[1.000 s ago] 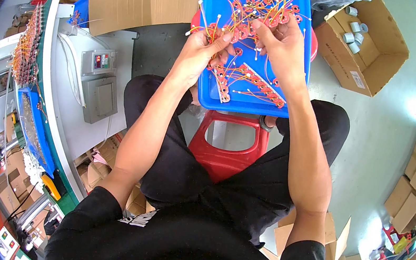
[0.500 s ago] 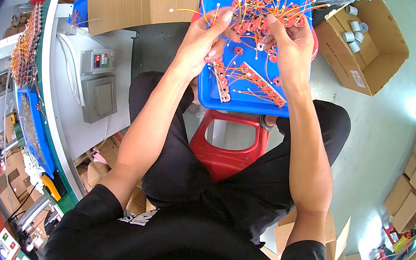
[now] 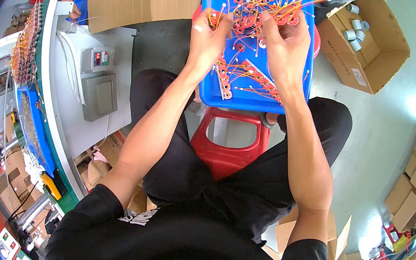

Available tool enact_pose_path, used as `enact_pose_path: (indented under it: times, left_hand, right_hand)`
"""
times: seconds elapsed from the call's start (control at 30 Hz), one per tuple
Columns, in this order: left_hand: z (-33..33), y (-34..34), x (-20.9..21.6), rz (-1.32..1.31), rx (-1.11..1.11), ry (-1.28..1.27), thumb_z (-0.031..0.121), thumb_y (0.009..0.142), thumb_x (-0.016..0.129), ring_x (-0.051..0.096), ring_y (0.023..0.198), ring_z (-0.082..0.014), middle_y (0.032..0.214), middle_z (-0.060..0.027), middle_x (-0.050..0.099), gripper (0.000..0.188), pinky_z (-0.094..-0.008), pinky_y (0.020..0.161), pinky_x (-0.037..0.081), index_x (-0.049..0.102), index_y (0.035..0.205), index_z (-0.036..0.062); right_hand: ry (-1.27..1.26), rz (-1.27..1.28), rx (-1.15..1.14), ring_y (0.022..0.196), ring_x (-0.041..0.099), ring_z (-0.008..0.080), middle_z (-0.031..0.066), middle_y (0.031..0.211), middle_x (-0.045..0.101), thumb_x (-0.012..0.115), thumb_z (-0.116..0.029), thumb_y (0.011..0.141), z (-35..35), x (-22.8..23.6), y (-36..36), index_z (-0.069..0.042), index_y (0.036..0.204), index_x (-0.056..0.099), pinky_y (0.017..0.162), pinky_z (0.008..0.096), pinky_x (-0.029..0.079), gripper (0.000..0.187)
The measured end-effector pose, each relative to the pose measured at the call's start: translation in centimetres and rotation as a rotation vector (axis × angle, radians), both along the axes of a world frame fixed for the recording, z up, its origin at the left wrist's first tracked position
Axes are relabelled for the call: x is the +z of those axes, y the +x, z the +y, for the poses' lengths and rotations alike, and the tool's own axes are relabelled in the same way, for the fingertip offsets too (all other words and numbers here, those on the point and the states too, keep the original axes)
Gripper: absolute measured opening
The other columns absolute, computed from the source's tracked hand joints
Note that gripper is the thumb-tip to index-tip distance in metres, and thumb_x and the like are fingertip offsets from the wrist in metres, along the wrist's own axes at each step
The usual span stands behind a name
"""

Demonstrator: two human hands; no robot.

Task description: Inspecting and organizing bundles of wires with small attached circuit boards or LEDs.

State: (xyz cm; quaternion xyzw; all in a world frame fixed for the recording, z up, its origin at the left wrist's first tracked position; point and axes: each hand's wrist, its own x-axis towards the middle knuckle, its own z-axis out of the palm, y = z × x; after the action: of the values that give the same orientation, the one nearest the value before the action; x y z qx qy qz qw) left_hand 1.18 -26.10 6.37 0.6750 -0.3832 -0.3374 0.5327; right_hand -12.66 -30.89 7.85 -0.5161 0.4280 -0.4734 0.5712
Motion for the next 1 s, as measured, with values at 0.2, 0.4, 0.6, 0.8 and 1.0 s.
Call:
enact_pose_path:
  times: [0.2,0.4,0.6,0.8,1.0]
  left_hand:
    - [0.2,-0.4,1.5,0.473,-0.045,0.006,0.027,0.090,0.062,0.043,0.040,-0.0023,0.068,-0.0076,0.065,0.032,-0.0177,0.034,0.028,0.052,0.107,0.0019]
    - [0.1,0.2,0.9,0.480,-0.206,0.059,0.018,0.088,0.063,0.041,0.043,-0.0012,0.073,-0.0041,0.062,0.024,-0.0173,0.038,0.030,0.056,0.104,0.0020]
    - [0.2,-1.2,1.5,-0.046,-0.058,-0.092,0.008,0.084,0.064,0.050,0.055,-0.0051,0.068,-0.0037,0.060,0.014,-0.0228,0.048,0.040,0.055,0.093,0.0013]
    - [-0.3,-1.6,-0.2,0.067,0.043,-0.056,0.013,0.088,0.060,0.052,0.057,-0.0062,0.068,-0.0041,0.060,0.015,-0.0237,0.049,0.041,0.058,0.094,0.0000]
    - [-0.2,0.4,0.4,0.701,-0.079,-0.004,0.021,0.091,0.059,0.038,0.040,-0.0029,0.070,-0.0013,0.054,0.027,-0.0196,0.036,0.026,0.051,0.112,0.0062]
  right_hand:
    - [0.176,-0.160,0.096,0.063,0.059,0.0117,0.0069,0.072,0.061,0.065,-0.013,0.086,-0.8,-0.7,-0.7,-0.001,0.096,0.055,0.056,0.0241,0.047,0.019]
    - [0.168,-0.114,0.139,0.062,0.059,0.0109,0.0062,0.074,0.062,0.065,-0.012,0.085,-0.6,-0.8,-0.4,-0.001,0.101,0.054,0.055,0.0236,0.047,0.023]
    - [0.114,-0.016,0.081,0.061,0.058,0.0090,0.0042,0.073,0.062,0.065,-0.011,0.085,0.6,-1.0,0.7,-0.001,0.103,0.054,0.054,0.0225,0.046,0.023]
    - [0.100,-0.042,0.091,0.062,0.058,0.0097,0.0042,0.072,0.061,0.065,-0.012,0.085,0.8,-0.9,1.1,-0.001,0.100,0.055,0.054,0.0228,0.046,0.021]
    - [0.357,-0.068,0.146,0.062,0.060,0.0121,0.0045,0.068,0.058,0.053,-0.032,0.093,-0.4,-0.9,0.0,-0.002,0.089,0.057,0.053,0.0244,0.045,0.031]
